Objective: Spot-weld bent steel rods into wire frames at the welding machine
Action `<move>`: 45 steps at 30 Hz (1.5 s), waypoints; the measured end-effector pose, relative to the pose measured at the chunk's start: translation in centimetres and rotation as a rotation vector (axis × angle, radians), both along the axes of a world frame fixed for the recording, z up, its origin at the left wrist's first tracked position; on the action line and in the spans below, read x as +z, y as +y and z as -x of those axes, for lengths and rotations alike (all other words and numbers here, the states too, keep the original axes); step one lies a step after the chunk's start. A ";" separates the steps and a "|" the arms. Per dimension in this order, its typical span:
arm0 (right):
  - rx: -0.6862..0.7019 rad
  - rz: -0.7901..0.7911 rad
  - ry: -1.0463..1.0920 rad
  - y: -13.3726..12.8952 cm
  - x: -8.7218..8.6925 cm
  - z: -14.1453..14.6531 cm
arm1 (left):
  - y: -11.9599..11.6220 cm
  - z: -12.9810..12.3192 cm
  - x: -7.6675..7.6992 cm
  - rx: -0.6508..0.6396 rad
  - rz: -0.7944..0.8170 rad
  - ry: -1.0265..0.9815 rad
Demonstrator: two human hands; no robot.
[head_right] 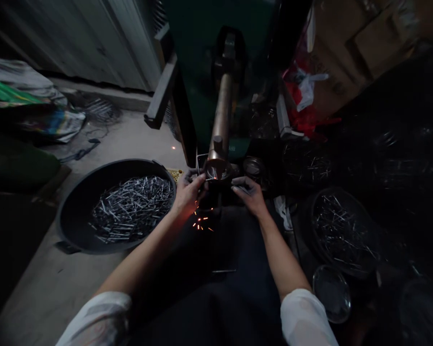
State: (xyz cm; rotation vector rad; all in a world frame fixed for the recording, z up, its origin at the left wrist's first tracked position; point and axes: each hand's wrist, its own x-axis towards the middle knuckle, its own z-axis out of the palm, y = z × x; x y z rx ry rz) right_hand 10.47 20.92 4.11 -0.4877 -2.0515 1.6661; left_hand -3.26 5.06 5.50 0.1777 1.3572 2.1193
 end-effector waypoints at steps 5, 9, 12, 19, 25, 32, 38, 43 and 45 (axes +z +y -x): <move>-0.069 0.269 -0.116 -0.3 -2.3 -5.6 | -7.5 3.8 -2.1 0.429 0.006 -0.242; -0.160 0.344 -0.128 -0.6 -3.5 -7.4 | -12.2 1.9 -4.3 0.452 0.169 -0.183; -0.168 0.319 -0.128 -0.6 -3.6 -6.8 | -12.2 -5.1 -5.3 -0.193 0.481 0.394; -0.160 0.313 -0.161 -0.8 -3.6 -6.3 | -9.1 -17.1 -8.0 -1.214 0.938 1.195; -0.166 0.329 -0.139 -0.8 -3.2 -6.8 | -9.6 -13.8 -6.5 -1.254 0.891 1.279; -0.156 0.304 -0.158 -0.8 -3.3 -6.6 | -9.9 -10.9 -4.8 -1.148 0.863 1.183; 0.011 0.125 -0.102 -3.0 -1.6 -7.2 | -9.3 -7.1 -4.1 -0.511 0.780 0.837; 0.284 -0.335 0.013 -6.5 -1.1 -6.6 | -7.4 -5.8 -3.5 -0.203 0.503 0.426; 0.293 -0.450 0.051 -7.1 -1.6 -6.0 | -6.8 -6.2 -3.2 -0.204 0.427 0.266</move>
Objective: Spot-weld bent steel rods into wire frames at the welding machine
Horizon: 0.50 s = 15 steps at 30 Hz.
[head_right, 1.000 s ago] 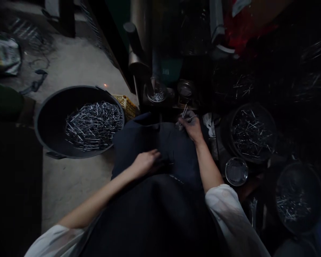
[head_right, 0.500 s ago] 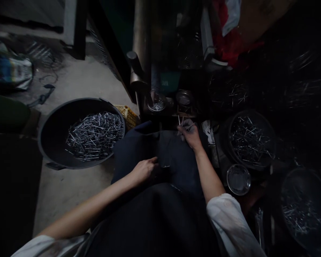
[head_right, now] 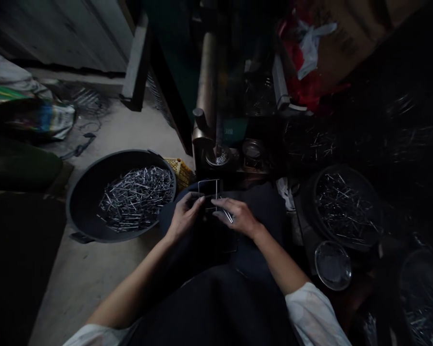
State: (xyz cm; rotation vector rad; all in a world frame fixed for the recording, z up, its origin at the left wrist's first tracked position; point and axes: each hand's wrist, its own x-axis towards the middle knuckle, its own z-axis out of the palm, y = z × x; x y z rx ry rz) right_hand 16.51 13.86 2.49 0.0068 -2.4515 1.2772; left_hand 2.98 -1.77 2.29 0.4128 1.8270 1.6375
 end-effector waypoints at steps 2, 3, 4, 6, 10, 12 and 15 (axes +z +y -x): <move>0.010 -0.047 0.018 0.1 -0.4 0.4 | 0.3 -0.6 0.4 0.000 -0.043 -0.112; 0.018 -0.060 0.018 0.3 -0.6 0.6 | 0.4 -0.8 0.7 -0.005 -0.059 -0.140; 0.028 -0.068 0.017 0.5 -0.6 0.7 | 0.5 -1.0 1.0 -0.011 -0.073 -0.153; 0.050 -0.078 0.024 0.9 -0.5 0.8 | 0.6 -1.1 1.6 -0.021 -0.095 -0.158; 0.069 -0.081 0.044 1.3 0.1 0.9 | 0.7 -0.9 2.1 -0.025 -0.138 -0.143; 0.076 -0.066 0.057 1.4 0.4 1.1 | 0.8 -0.9 2.0 -0.015 -0.159 -0.142; 0.086 -0.050 0.080 1.7 0.7 1.4 | 1.0 -0.8 1.7 0.005 -0.169 -0.125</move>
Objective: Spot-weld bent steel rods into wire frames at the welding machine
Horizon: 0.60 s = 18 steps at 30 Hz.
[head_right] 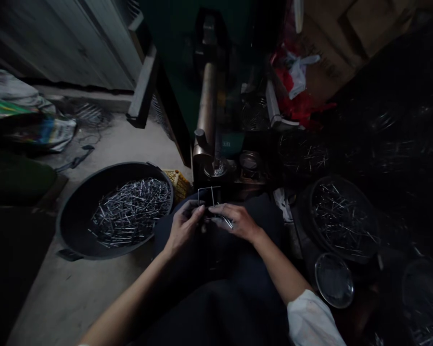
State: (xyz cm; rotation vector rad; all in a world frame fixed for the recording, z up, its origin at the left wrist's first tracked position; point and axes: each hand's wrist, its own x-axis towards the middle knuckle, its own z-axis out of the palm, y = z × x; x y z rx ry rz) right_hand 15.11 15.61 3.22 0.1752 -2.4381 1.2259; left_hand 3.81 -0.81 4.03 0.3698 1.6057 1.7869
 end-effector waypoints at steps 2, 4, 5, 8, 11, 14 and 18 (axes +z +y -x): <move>0.003 -0.007 0.007 0.3 0.3 0.2 | 0.1 0.0 0.0 0.016 -0.002 0.009; 0.002 -0.019 0.015 0.5 0.7 0.5 | 0.3 0.1 0.1 0.028 -0.015 0.005; 0.000 -0.023 0.020 0.6 1.0 0.6 | 0.4 0.1 0.2 0.035 -0.023 0.002; -0.006 -0.033 0.031 0.8 1.6 1.0 | 0.8 0.3 0.6 0.040 -0.052 -0.010; -0.005 -0.043 0.035 1.1 1.9 1.2 | 1.1 0.5 0.9 0.037 -0.082 -0.014; -0.005 -0.045 0.051 1.3 2.0 1.4 | 1.3 0.7 1.1 0.044 -0.086 0.009; 0.003 -0.047 0.065 1.5 2.1 1.6 | 1.5 0.8 1.2 0.061 -0.085 0.013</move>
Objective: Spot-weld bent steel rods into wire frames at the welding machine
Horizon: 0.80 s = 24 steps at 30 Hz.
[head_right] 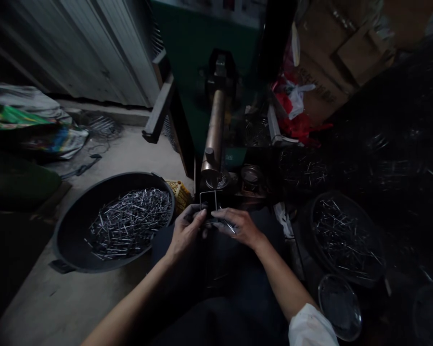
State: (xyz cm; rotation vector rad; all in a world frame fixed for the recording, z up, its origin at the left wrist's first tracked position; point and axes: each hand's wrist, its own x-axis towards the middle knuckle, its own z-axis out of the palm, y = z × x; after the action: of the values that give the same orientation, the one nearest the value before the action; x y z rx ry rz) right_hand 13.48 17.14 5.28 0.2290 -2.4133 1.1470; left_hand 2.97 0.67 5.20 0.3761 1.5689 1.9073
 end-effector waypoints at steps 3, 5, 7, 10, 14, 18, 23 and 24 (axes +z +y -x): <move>0.006 -0.005 -0.003 0.1 0.0 0.1 | 0.0 0.0 0.2 0.000 -0.009 -0.009; 0.012 -0.006 -0.002 0.2 0.0 0.2 | 0.1 0.1 0.4 0.000 -0.019 -0.005; 0.019 0.001 -0.012 0.2 0.0 0.3 | 0.1 0.2 0.6 0.000 -0.027 -0.006; 0.029 0.023 -0.036 0.4 0.1 0.4 | 0.1 0.3 0.4 0.002 -0.029 -0.022; 0.029 0.033 -0.042 0.5 0.3 0.5 | 0.3 0.5 0.1 -0.001 -0.046 -0.036; 0.023 0.020 -0.056 0.6 0.5 0.7 | 0.6 0.7 0.1 -0.009 -0.054 -0.048; 0.004 0.067 -0.110 0.5 1.0 0.8 | 0.5 0.9 0.1 -0.031 -0.052 -0.105; 0.000 0.079 -0.126 0.4 1.2 0.8 | 0.4 0.9 0.1 -0.046 -0.048 -0.118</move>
State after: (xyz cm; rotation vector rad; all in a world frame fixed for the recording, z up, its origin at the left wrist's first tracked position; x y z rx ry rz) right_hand 12.73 17.52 6.48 0.1343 -2.4696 1.2893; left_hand 2.04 1.11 5.28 0.3112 1.4285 1.8985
